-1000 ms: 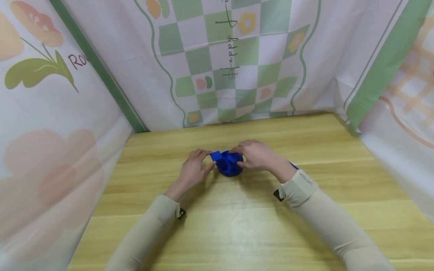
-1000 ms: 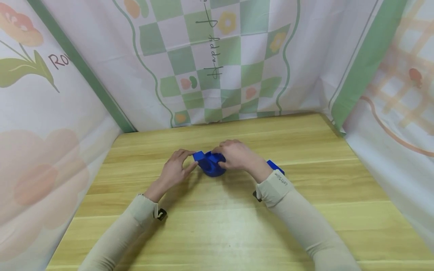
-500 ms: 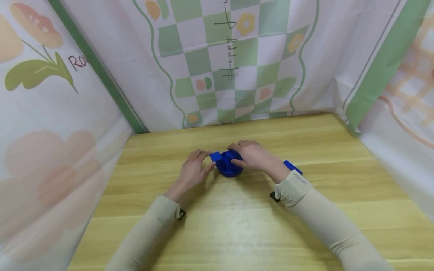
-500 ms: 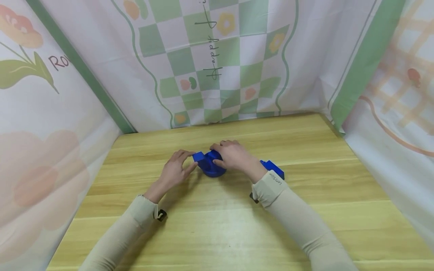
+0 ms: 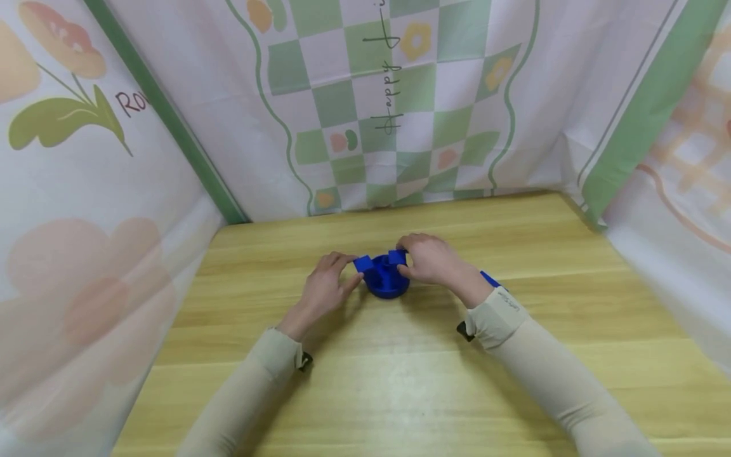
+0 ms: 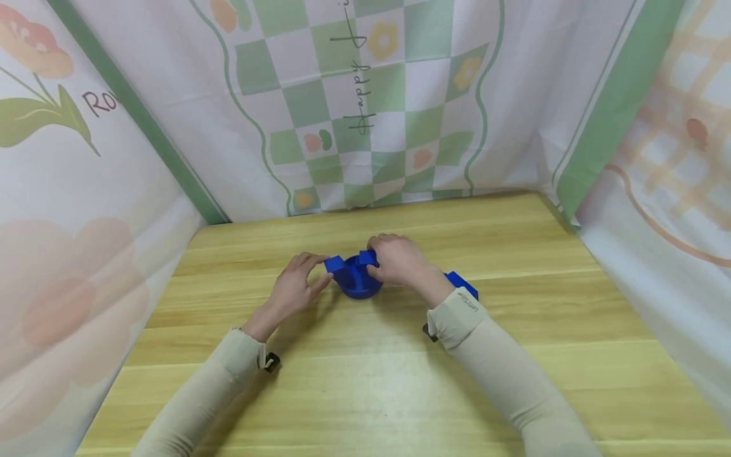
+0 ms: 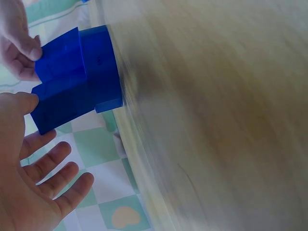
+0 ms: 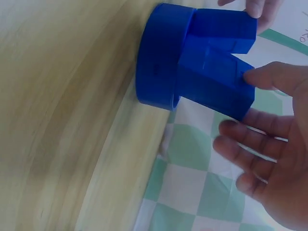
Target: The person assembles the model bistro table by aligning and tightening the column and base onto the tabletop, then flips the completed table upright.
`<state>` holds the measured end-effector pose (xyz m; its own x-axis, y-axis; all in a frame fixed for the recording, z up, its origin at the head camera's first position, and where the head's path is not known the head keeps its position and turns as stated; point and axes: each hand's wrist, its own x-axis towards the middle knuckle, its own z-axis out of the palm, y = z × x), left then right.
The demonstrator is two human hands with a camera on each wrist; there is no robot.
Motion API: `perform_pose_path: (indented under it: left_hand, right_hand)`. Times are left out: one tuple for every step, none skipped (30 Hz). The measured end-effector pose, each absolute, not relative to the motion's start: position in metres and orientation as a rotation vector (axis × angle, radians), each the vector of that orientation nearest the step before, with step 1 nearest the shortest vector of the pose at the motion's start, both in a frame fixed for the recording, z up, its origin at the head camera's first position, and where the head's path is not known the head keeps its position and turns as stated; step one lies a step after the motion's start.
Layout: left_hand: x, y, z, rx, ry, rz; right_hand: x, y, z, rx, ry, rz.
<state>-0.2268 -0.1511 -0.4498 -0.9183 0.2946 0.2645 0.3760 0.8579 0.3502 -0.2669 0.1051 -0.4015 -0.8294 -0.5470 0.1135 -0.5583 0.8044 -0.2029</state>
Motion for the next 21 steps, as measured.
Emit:
perform_pose_path:
  left_hand:
    - [-0.227, -0.151, -0.450, -0.511, -2.837, -0.592]
    - [-0.226, -0.151, -0.449, -0.505, -2.839, -0.594]
    - [-0.227, -0.150, -0.449, -0.498, -2.844, -0.594]
    - [-0.227, -0.150, -0.449, -0.496, -2.843, -0.596]
    - [-0.227, -0.150, -0.448, -0.496, -2.841, -0.597]
    - [-0.227, -0.150, -0.449, -0.497, -2.840, -0.595]
    - [-0.227, -0.150, -0.449, -0.498, -2.838, -0.595]
    - [-0.227, -0.150, -0.449, -0.500, -2.835, -0.598]
    - [-0.227, -0.150, -0.449, -0.503, -2.834, -0.599]
    - [-0.227, -0.150, -0.449, -0.506, -2.833, -0.598]
    - [-0.227, -0.150, -0.450, -0.510, -2.830, -0.600]
    - [-0.227, -0.150, -0.450, -0.512, -2.829, -0.602]
    - [-0.226, -0.151, -0.451, -0.517, -2.828, -0.604]
    - [-0.227, -0.151, -0.451, -0.521, -2.825, -0.603]
    - [-0.227, -0.151, -0.451, -0.522, -2.825, -0.602]
    - [-0.227, -0.151, -0.451, -0.523, -2.826, -0.604]
    - [-0.227, -0.151, -0.451, -0.523, -2.825, -0.606]
    - [-0.227, -0.151, -0.451, -0.523, -2.825, -0.607]
    - [-0.227, -0.151, -0.451, -0.525, -2.824, -0.607]
    - [-0.227, -0.151, -0.451, -0.525, -2.823, -0.605]
    - [-0.227, -0.151, -0.451, -0.527, -2.823, -0.601]
  right_hand:
    - [-0.267, 0.106, -0.402, 0.918, -2.940, 0.374]
    - [-0.267, 0.107, -0.402, 0.942, -2.937, 0.391]
    - [-0.267, 0.107, -0.402, 0.963, -2.933, 0.404]
    - [-0.267, 0.108, -0.402, 0.978, -2.926, 0.401]
    - [-0.267, 0.109, -0.402, 0.989, -2.918, 0.390]
    - [-0.267, 0.110, -0.403, 1.001, -2.912, 0.374]
    - [-0.267, 0.111, -0.403, 1.009, -2.906, 0.361]
    - [-0.267, 0.112, -0.403, 1.016, -2.903, 0.354]
    - [-0.266, 0.113, -0.402, 1.019, -2.906, 0.352]
    - [-0.266, 0.114, -0.402, 1.025, -2.906, 0.354]
    - [-0.266, 0.115, -0.402, 1.036, -2.904, 0.356]
    - [-0.266, 0.116, -0.402, 1.048, -2.899, 0.361]
    - [-0.265, 0.117, -0.401, 1.054, -2.896, 0.365]
    - [-0.266, 0.118, -0.401, 1.054, -2.895, 0.361]
    - [-0.266, 0.119, -0.401, 1.051, -2.889, 0.344]
    - [-0.266, 0.119, -0.401, 1.042, -2.887, 0.318]
    - [-0.266, 0.119, -0.401, 1.031, -2.885, 0.288]
    - [-0.266, 0.119, -0.401, 1.016, -2.888, 0.261]
    - [-0.265, 0.119, -0.401, 0.997, -2.898, 0.237]
    - [-0.264, 0.118, -0.400, 0.981, -2.907, 0.222]
    - [-0.263, 0.117, -0.400, 0.976, -2.919, 0.215]
